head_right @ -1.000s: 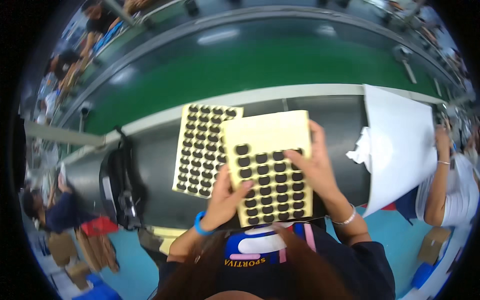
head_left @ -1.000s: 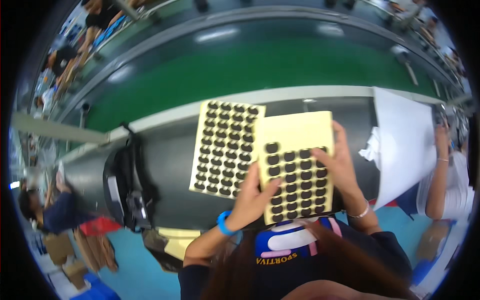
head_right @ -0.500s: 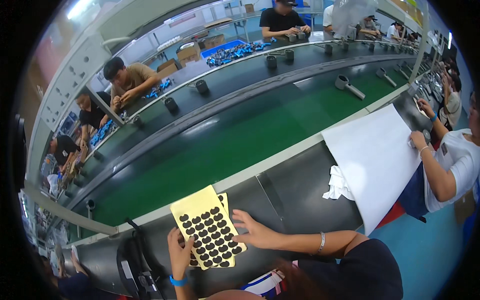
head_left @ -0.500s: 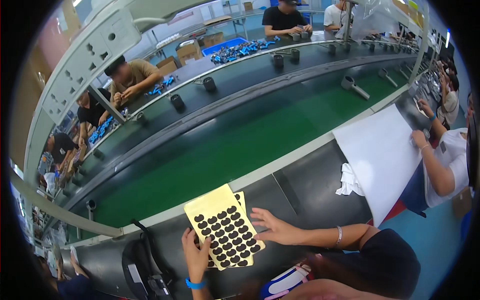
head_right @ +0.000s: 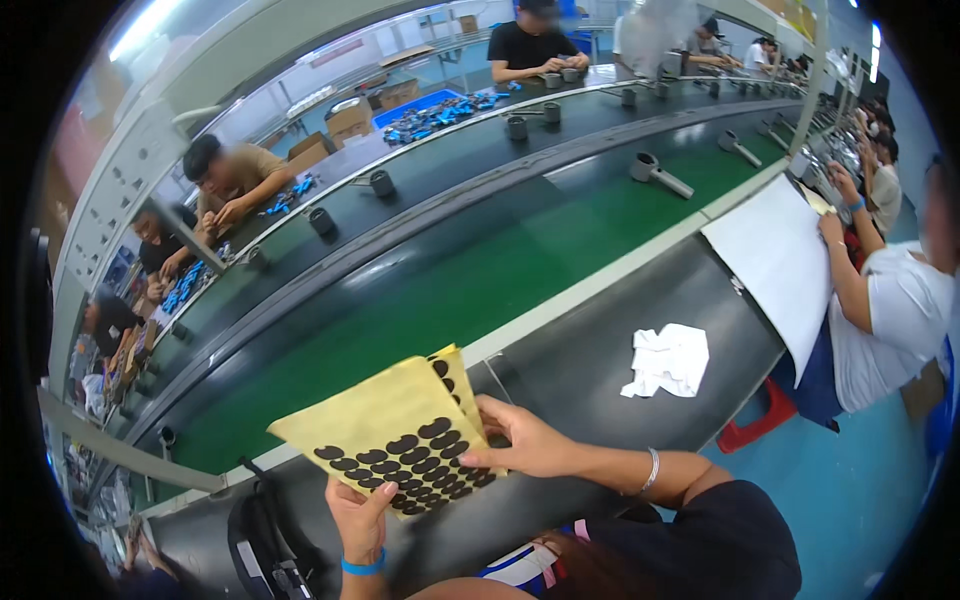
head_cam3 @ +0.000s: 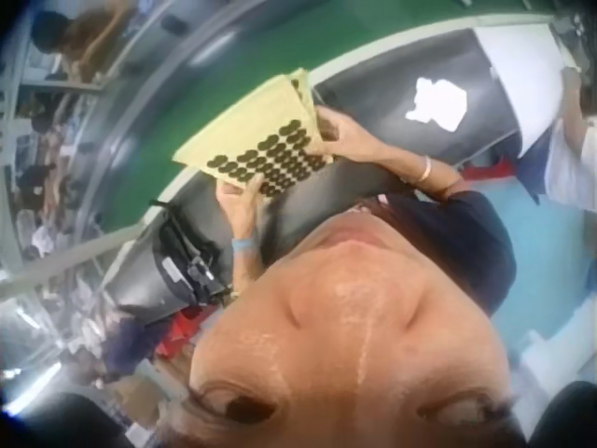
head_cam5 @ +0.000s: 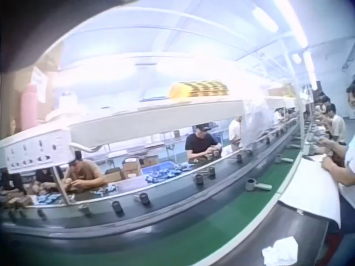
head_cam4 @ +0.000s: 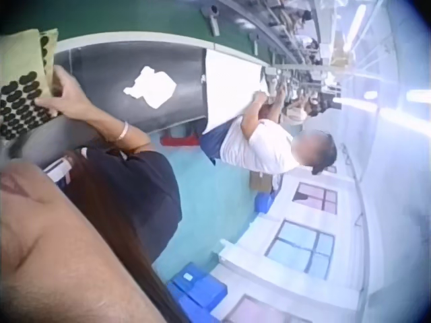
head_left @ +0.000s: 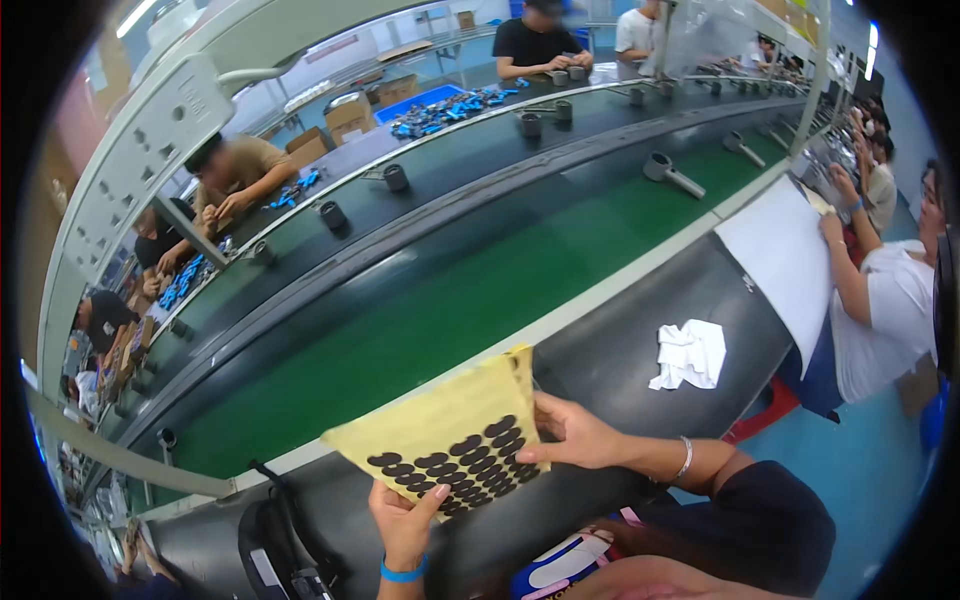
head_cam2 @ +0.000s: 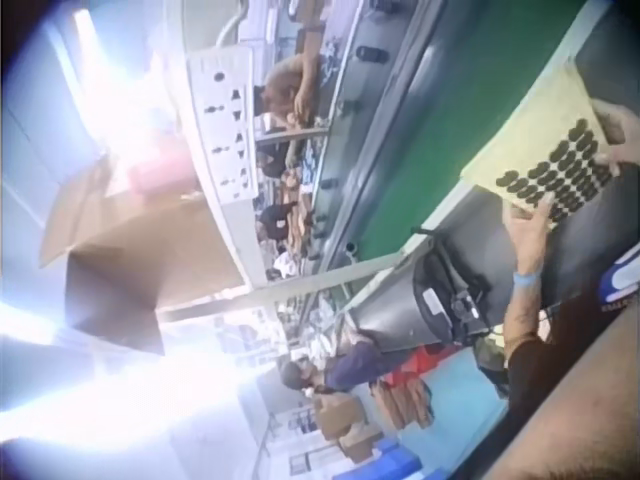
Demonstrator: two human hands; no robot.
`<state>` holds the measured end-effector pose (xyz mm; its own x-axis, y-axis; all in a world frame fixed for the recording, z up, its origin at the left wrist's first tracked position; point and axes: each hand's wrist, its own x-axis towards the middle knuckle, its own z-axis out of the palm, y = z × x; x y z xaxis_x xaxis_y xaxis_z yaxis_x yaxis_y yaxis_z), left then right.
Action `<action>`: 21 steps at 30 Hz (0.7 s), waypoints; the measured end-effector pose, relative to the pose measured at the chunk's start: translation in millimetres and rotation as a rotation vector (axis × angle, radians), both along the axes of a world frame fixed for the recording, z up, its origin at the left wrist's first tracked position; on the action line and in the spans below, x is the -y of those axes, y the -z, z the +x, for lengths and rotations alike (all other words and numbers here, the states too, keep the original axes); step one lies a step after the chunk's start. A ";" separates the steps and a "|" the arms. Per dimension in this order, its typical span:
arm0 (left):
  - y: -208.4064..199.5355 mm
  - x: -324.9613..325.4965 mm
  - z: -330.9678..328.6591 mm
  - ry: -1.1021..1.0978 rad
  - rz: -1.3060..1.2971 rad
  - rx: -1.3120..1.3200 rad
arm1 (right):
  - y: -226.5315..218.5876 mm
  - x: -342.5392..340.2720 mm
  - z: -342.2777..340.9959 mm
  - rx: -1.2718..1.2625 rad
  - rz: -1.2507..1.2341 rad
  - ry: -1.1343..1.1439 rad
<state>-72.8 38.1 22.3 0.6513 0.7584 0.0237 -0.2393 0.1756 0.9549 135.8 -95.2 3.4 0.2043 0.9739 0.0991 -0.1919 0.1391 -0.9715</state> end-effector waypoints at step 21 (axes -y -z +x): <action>-28.8 3.5 39.1 0.316 1.067 0.097 | -28.4 23.0 19.6 0.429 0.411 0.027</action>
